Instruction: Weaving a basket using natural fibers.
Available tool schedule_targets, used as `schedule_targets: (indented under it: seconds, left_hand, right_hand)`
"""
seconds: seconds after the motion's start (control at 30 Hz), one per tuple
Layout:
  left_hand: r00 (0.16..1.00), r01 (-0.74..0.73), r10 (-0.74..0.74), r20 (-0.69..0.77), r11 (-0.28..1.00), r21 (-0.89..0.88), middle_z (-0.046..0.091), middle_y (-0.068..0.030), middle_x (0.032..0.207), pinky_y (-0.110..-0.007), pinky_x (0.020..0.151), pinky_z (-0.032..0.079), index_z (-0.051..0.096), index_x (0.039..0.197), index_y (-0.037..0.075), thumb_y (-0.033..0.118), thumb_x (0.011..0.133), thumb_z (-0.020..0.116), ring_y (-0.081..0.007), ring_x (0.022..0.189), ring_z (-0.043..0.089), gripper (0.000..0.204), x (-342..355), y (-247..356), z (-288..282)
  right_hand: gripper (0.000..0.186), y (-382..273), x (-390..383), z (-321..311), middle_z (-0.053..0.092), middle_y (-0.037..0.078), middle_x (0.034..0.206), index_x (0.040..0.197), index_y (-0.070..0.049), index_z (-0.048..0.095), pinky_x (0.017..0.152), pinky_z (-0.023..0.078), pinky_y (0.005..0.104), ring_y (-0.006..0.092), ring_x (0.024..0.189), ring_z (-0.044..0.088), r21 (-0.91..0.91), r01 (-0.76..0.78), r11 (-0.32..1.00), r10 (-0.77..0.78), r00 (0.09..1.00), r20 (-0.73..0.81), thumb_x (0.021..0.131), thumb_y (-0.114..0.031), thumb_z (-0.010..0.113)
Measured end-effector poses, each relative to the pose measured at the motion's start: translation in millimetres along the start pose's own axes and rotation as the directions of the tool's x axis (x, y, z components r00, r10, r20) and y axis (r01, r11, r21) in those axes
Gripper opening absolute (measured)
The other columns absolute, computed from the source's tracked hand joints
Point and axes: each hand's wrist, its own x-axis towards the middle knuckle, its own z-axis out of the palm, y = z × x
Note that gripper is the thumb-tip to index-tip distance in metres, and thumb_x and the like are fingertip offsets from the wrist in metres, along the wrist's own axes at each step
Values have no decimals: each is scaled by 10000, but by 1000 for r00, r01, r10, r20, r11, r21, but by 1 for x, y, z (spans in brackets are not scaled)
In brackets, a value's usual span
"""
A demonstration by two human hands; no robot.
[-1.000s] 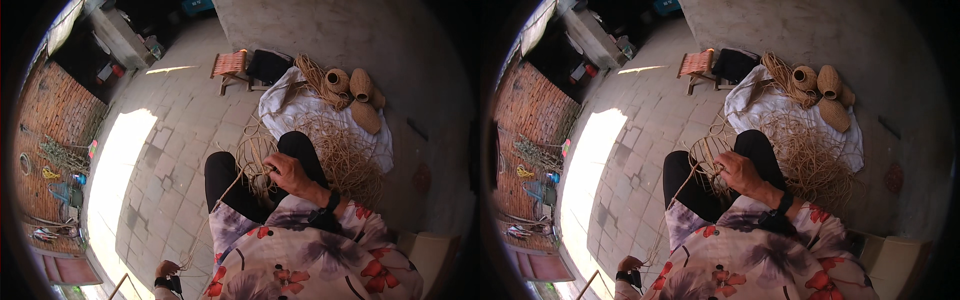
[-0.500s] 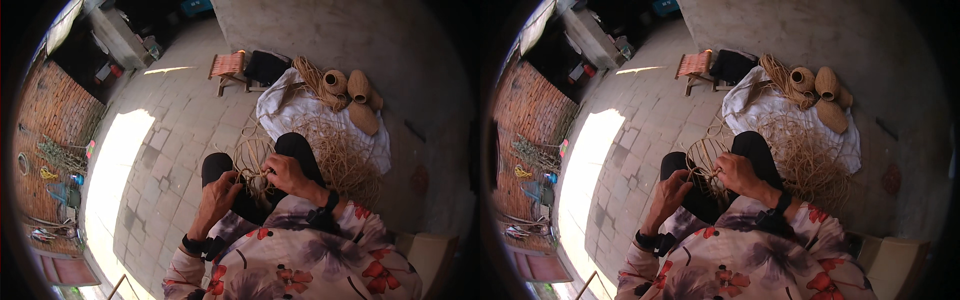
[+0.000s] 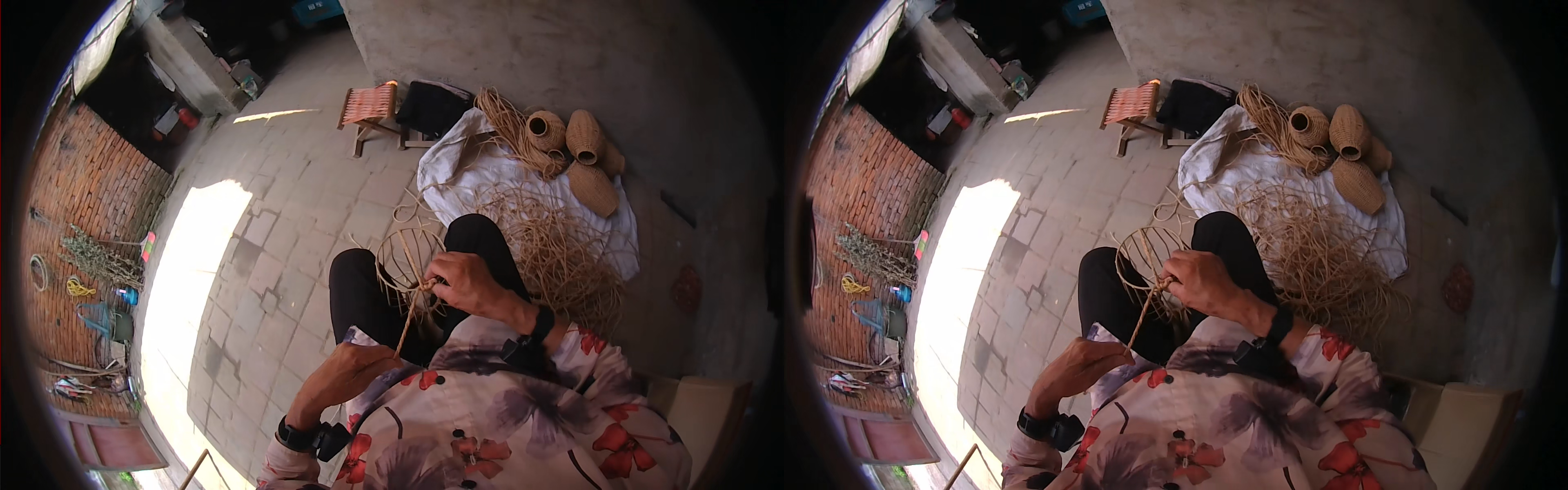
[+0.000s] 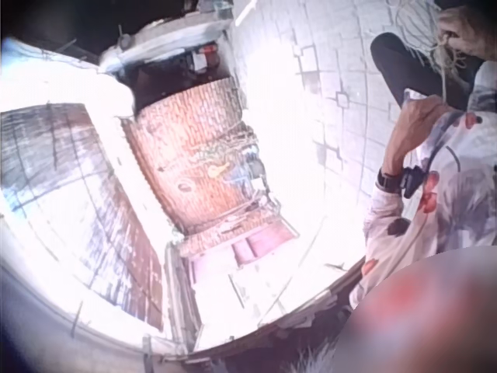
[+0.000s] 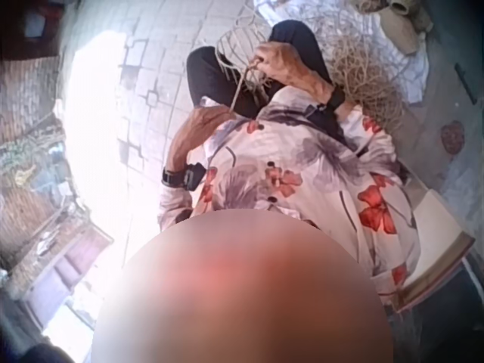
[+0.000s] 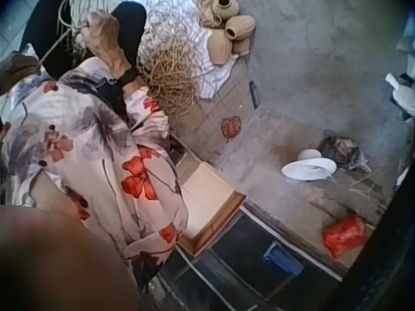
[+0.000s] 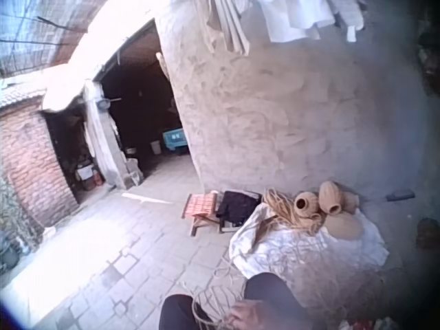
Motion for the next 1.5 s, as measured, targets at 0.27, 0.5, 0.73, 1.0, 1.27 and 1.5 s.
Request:
schedule_targets:
  seconds: [0.27, 0.5, 0.73, 1.0, 1.27, 1.5]
  left_hand:
    - [995, 46, -55, -82, 993, -106, 696, -109, 908, -316, 669, 509, 669, 997, -18, 98, 957, 541, -252, 738, 674, 178, -16, -14, 13]
    - [968, 5, -121, -221, 887, -462, 519, 27, 629, -253, 482, 324, 692, 1001, -7, 173, 999, 547, -72, 521, 408, 231, -24, -16, 20]
    - [948, 190, -310, -72, 733, -653, 633, -10, 716, -297, 546, 430, 674, 1038, -8, 155, 998, 560, -105, 608, 526, 203, -40, -27, 21]
    - [982, -13, 60, -181, 969, 248, 599, -159, 682, -407, 521, 476, 632, 876, 42, 53, 809, 642, -353, 586, 597, 69, -35, -43, 38]
    - [982, 8, 73, -174, 906, 424, 586, -138, 660, -417, 529, 457, 594, 839, 45, 105, 829, 616, -345, 593, 591, 64, -25, -38, 42]
    - [999, 23, 1, -49, 877, 481, 595, -136, 690, -420, 530, 451, 653, 891, 60, 102, 829, 619, -322, 639, 614, 82, -12, -41, 29]
  right_hand:
    - [236, 10, 3, -11, 632, 127, 879, 918, -22, 650, 720, 515, 385, 303, 831, 642, 142, 124, 982, -140, 984, 107, 716, -97, 749]
    - [220, -12, 8, -20, 659, 104, 868, 902, -38, 671, 684, 512, 382, 298, 789, 654, 34, 36, 999, -42, 978, 202, 748, -170, 754]
    - [178, -17, 11, -17, 664, 102, 791, 835, -43, 673, 635, 509, 372, 297, 726, 658, 38, -42, 998, 32, 973, 229, 753, -185, 742]
    - [164, -14, 10, -22, 657, 94, 801, 865, -71, 661, 667, 510, 382, 294, 769, 658, 244, -144, 959, 78, 963, 260, 756, -171, 731]
    - [215, -38, 9, -9, 573, 75, 853, 930, -105, 671, 660, 494, 385, 287, 748, 626, 15, 9, 1000, -11, 981, 193, 766, -204, 767]
    - [193, -40, 15, -11, 578, 77, 831, 847, -81, 603, 646, 496, 405, 299, 754, 629, -53, 41, 998, -26, 969, 246, 782, -202, 738]
